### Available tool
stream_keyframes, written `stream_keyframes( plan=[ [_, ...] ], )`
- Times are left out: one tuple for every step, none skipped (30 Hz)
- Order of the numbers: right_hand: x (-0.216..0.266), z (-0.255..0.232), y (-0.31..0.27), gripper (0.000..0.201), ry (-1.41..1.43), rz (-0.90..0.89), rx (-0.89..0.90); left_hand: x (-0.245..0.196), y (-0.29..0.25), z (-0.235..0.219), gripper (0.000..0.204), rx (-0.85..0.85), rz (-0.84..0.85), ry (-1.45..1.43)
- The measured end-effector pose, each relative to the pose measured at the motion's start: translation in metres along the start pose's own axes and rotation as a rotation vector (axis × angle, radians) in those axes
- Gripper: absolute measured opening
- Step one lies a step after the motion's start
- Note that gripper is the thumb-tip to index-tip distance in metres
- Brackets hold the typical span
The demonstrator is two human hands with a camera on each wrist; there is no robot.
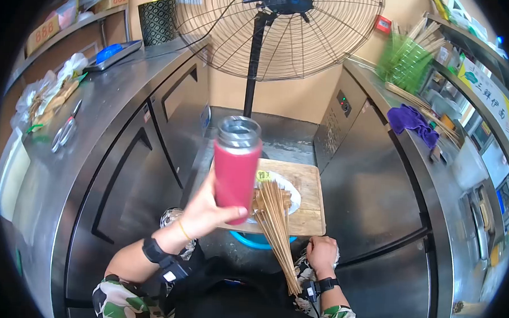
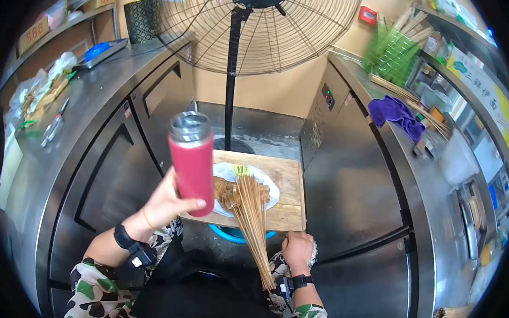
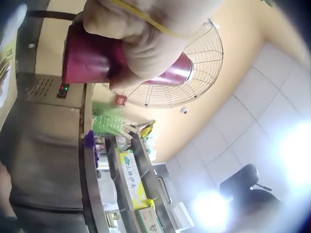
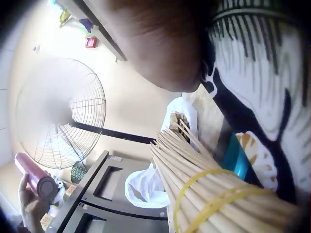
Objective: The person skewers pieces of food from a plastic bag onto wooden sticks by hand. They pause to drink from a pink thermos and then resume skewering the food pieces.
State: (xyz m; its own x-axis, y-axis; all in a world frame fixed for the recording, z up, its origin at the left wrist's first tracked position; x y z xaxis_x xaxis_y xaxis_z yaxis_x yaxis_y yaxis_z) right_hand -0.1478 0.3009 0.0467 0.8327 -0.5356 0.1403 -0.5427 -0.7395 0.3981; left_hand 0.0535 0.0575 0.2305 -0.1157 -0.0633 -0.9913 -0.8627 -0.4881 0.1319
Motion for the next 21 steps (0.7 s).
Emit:
stream_keyframes(
  plan=[
    [0.000,-0.001,-0.001,0.007,-0.012,0.009,0.005,0.008,-0.004,0.005,0.080,0.027,-0.022,0.015],
    [0.000,-0.002,0.000,0.007,-0.009,0.024,0.028,0.015,-0.007,0.010,0.081,0.072,-0.024,-0.011],
    [0.000,-0.001,0.000,0.007,-0.013,0.025,0.029,0.023,-0.009,0.014,0.083,0.121,-0.027,-0.036],
    [0.000,0.000,0.001,0.007,-0.015,0.027,0.030,0.031,-0.012,0.017,0.086,0.155,-0.060,-0.054],
    [0.000,0.001,0.002,0.007,-0.016,0.028,0.033,0.037,-0.014,0.019,0.086,0.170,-0.059,-0.052],
    [-0.001,0.003,0.003,0.007,-0.016,0.033,0.039,0.042,-0.017,0.022,0.087,0.183,-0.060,-0.048],
    [0.000,0.003,0.004,0.007,-0.025,0.039,0.047,0.047,-0.020,0.023,0.088,0.195,-0.061,-0.043],
    [0.001,0.003,0.006,0.007,-0.033,0.044,0.055,0.051,-0.021,0.024,0.090,0.205,-0.062,0.015],
    [0.002,0.002,0.007,0.008,-0.041,0.047,0.063,0.051,-0.023,0.024,0.090,0.216,-0.044,0.083],
    [0.003,0.002,0.008,0.008,-0.041,0.051,0.071,0.048,-0.025,0.025,0.091,0.228,-0.026,0.150],
    [0.003,0.003,0.009,0.008,-0.043,0.055,0.078,0.044,-0.027,0.026,0.091,0.240,-0.006,0.217],
    [0.003,0.004,0.010,0.008,-0.046,0.058,0.082,0.046,-0.027,0.026,0.090,0.273,-0.017,0.224],
    [0.003,0.005,0.011,0.009,-0.050,0.063,0.084,0.046,-0.028,0.025,0.089,0.293,-0.022,0.237],
    [0.003,0.008,0.011,0.008,-0.056,0.051,0.066,0.044,-0.030,0.025,0.088,0.313,-0.026,0.247],
    [0.002,0.007,0.011,0.008,-0.058,0.050,0.078,0.042,-0.031,0.024,0.087,0.328,-0.026,0.258],
    [0.003,0.006,0.013,0.009,-0.057,0.047,0.088,0.036,-0.031,0.023,0.086,0.344,0.015,0.297],
    [0.005,0.007,0.015,0.009,-0.055,0.046,0.097,0.028,-0.030,0.023,0.086,0.389,0.001,0.329],
    [0.005,0.009,0.017,0.009,-0.047,0.048,0.099,0.025,-0.029,0.023,0.085,0.418,0.012,0.316],
    [0.004,0.010,0.017,0.009,-0.047,0.058,0.101,0.023,-0.028,0.025,0.084,0.456,0.026,0.297],
    [0.001,0.010,0.015,0.009,-0.052,0.074,0.106,0.015,-0.030,0.025,0.082,0.502,0.026,0.363],
    [0.000,0.009,0.013,0.009,-0.058,0.069,0.104,0.010,-0.030,0.028,0.079,0.527,0.028,0.309]
  ],
)
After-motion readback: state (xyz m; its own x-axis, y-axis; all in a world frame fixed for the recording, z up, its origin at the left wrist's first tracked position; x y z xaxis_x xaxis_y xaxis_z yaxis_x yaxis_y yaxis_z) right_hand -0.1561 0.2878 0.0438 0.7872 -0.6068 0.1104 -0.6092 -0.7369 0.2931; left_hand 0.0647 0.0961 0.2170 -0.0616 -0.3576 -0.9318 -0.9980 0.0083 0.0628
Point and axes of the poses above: each hand's wrist, its own y-axis towards the middle knuckle, its own z-axis out of the palm, x = y × z, the point moved 3 cm from there along y, towards the middle knuckle, and after that the axes turned 7 degrees about -z, right-handed, at the moved point
